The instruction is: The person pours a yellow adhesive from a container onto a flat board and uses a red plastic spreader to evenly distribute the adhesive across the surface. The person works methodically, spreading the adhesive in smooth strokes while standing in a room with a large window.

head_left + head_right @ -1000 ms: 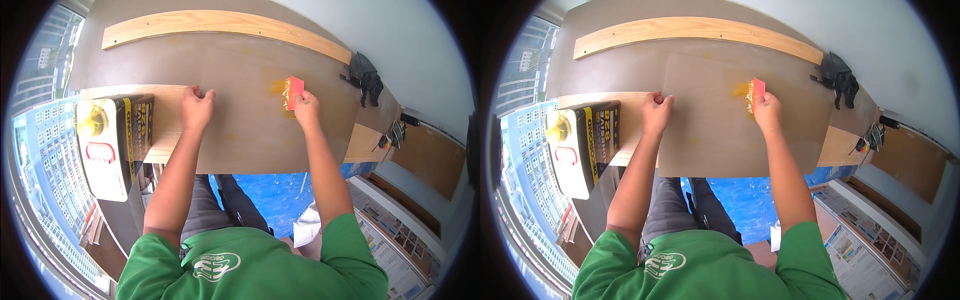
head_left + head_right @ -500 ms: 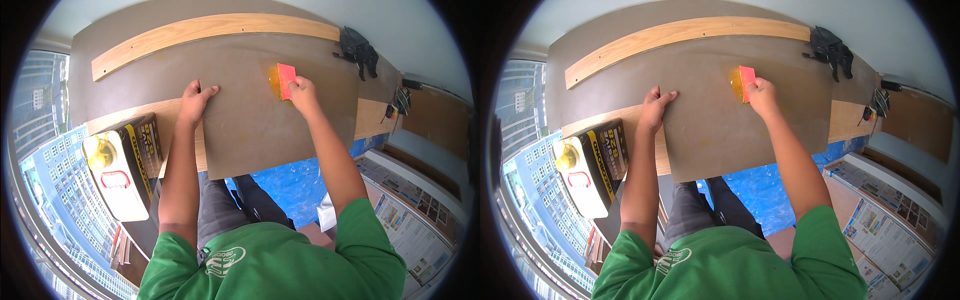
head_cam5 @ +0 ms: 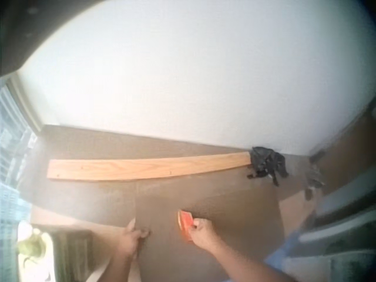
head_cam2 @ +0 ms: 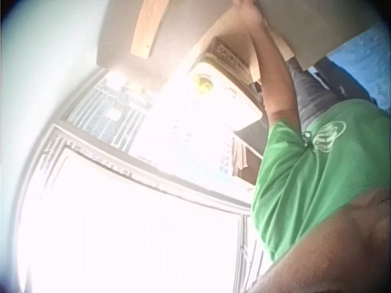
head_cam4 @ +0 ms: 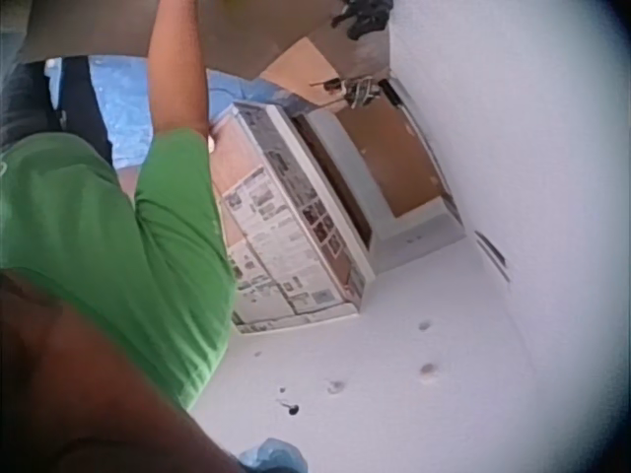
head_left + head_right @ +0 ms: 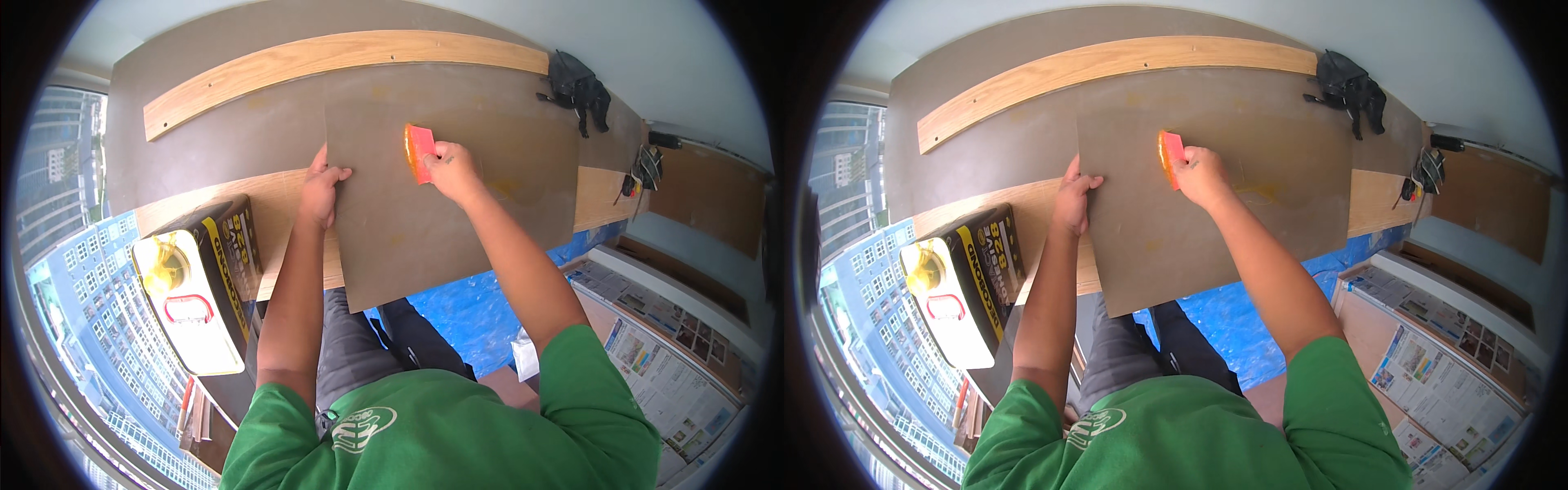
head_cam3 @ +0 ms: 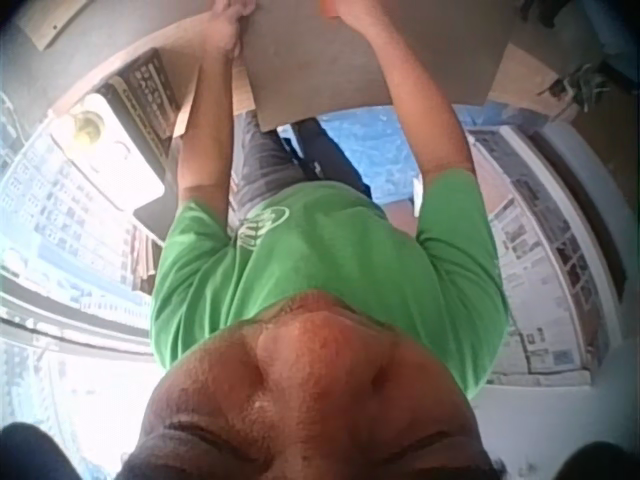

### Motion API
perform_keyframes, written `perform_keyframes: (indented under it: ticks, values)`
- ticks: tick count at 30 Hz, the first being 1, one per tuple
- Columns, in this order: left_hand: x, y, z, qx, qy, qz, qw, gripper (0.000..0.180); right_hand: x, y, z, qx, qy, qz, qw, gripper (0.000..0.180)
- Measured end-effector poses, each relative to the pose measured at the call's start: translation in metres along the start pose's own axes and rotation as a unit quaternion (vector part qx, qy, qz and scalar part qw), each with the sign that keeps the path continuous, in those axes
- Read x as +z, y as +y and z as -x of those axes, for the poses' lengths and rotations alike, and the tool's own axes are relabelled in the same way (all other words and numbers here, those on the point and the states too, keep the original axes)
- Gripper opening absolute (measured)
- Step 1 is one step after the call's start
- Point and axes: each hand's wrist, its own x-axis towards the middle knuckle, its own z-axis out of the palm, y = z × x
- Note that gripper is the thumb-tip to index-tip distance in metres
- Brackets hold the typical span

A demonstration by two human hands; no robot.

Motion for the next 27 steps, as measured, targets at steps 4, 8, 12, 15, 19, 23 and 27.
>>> perform_keyframes:
  ticks: [4, 8, 12, 15, 19, 23, 27]
  values:
    - [0.007, 0.003, 0.004, -0.009, 0.008, 0.005, 1.0, 0.065, -0.021, 0.034, -0.02, -0.048, 0.095, -0.075, 0.992, 0.022]
    - [0.002, 0.002, 0.003, -0.002, -0.016, 0.028, 0.999, 0.065, -0.046, 0.061, -0.048, 0.018, 0.124, -0.069, 0.99, 0.02]
    - [0.005, 0.005, 0.005, -0.009, -0.026, 0.031, 0.999, 0.064, -0.049, 0.082, -0.065, 0.039, 0.124, -0.036, 0.991, 0.019]
    - [0.0, 0.006, 0.005, -0.016, -0.033, 0.048, 0.998, 0.063, -0.045, 0.076, -0.068, 0.046, 0.107, -0.041, 0.992, 0.019]
    - [-0.003, 0.007, 0.004, -0.023, -0.05, 0.052, 0.997, 0.062, -0.045, 0.064, -0.064, 0.057, 0.087, -0.035, 0.994, 0.019]
    - [-0.003, 0.007, 0.003, -0.02, -0.052, 0.056, 0.997, 0.063, -0.04, 0.04, -0.043, 0.007, 0.07, 0.03, 0.997, 0.02]
    - [-0.002, 0.01, 0.005, -0.024, -0.039, 0.05, 0.998, 0.063, -0.027, 0.026, -0.006, -0.119, 0.105, 0.128, 0.979, 0.021]
